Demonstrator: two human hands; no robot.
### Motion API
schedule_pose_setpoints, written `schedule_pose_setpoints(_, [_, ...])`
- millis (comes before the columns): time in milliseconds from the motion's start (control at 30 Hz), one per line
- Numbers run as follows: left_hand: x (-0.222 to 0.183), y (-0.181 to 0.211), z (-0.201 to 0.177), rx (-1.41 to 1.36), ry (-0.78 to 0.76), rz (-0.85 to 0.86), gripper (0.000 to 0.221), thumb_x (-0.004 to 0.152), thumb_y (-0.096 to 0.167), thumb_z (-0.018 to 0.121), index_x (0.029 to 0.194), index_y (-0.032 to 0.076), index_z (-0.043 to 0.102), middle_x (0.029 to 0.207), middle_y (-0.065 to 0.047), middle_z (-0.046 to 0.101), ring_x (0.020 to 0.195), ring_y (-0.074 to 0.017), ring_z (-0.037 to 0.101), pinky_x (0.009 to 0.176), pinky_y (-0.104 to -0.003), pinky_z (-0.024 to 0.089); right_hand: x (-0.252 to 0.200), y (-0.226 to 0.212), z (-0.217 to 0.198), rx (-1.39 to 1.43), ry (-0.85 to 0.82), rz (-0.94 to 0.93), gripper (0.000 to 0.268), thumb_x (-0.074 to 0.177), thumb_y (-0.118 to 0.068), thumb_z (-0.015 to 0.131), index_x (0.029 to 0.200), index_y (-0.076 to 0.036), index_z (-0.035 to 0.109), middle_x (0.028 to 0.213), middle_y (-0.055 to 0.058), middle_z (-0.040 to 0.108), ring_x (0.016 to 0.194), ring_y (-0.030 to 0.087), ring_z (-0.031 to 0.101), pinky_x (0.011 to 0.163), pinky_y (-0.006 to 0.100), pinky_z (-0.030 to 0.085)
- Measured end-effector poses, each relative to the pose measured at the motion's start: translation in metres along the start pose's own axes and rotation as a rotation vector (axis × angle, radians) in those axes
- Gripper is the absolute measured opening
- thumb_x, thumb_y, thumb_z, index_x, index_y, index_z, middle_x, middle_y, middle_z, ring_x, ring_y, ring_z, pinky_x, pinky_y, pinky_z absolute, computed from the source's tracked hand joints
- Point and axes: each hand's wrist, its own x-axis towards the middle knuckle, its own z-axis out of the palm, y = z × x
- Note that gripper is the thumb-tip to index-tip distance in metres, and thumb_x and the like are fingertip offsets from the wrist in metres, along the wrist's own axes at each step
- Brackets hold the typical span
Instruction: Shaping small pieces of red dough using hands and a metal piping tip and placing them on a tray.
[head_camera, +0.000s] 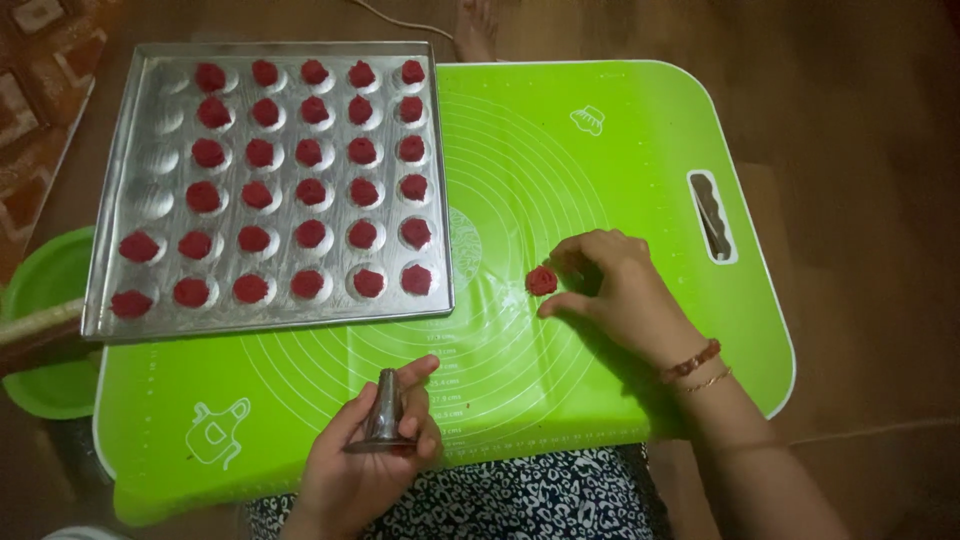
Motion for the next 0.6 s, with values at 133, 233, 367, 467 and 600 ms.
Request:
schedule_pose_setpoints(133, [0.002, -0.002, -0.005, -0.012, -0.039, 0.010, 0.057, 0.105, 0.029, 0.033, 0.145, -0.010, 0.043, 0.080, -0.011, 0.053, 0.069, -0.0257, 0.059, 0.065, -0.040, 0.042, -0.013, -0.049, 0.005, -0.056, 0.059, 0.202, 0.046, 0.077, -0.030, 0.085, 0.112, -0.006, 0.065, 0.116, 0.010, 0.062, 0.100, 0.023, 0.060, 0.094, 0.034, 0.052])
schedule_pose_setpoints(233, [-0.001, -0.001, -0.005, -0.026, -0.037, -0.007, 0.058, 0.105, 0.030, 0.033, 0.147, -0.010, 0.042, 0.081, -0.011, 0.053, 0.071, -0.0254, 0.058, 0.067, -0.040, 0.043, -0.029, -0.040, 0.028, -0.002, 0.276, 0.048, 0.035, 0.075, -0.020, 0.089, 0.098, -0.005, 0.067, 0.108, 0.006, 0.059, 0.086, 0.020, 0.060, 0.078, 0.030, 0.055])
schedule_pose_setpoints(367, [-0.002, -0.002, -0.003, 0.000, -0.021, -0.008, 0.058, 0.106, 0.030, 0.031, 0.146, -0.009, 0.044, 0.079, -0.011, 0.053, 0.069, -0.0255, 0.060, 0.066, -0.040, 0.043, -0.031, -0.038, 0.040, -0.050, 0.376, 0.038, 0.037, 0.076, -0.020, 0.089, 0.101, -0.004, 0.067, 0.100, 0.007, 0.064, 0.081, 0.018, 0.062, 0.075, 0.028, 0.056])
schedule_pose_setpoints(467, [-0.003, -0.003, -0.005, -0.003, -0.028, 0.026, 0.059, 0.105, 0.028, 0.032, 0.147, -0.012, 0.042, 0.080, -0.012, 0.054, 0.071, -0.0268, 0.061, 0.065, -0.040, 0.046, -0.030, -0.044, 0.041, -0.020, 0.398, 0.159, 0.035, 0.076, -0.014, 0.089, 0.098, -0.005, 0.064, 0.090, 0.005, 0.067, 0.074, 0.017, 0.063, 0.068, 0.028, 0.055])
schedule_pose_setpoints(600, [-0.004, -0.002, -0.003, 0.046, -0.031, 0.028, 0.058, 0.105, 0.027, 0.032, 0.145, -0.013, 0.043, 0.080, -0.013, 0.053, 0.068, -0.0283, 0.060, 0.065, -0.043, 0.045, -0.030, -0.045, 0.044, -0.012, 0.471, 0.145, 0.030, 0.076, -0.009, 0.086, 0.102, -0.002, 0.072, 0.094, 0.008, 0.074, 0.078, 0.020, 0.067, 0.072, 0.030, 0.056])
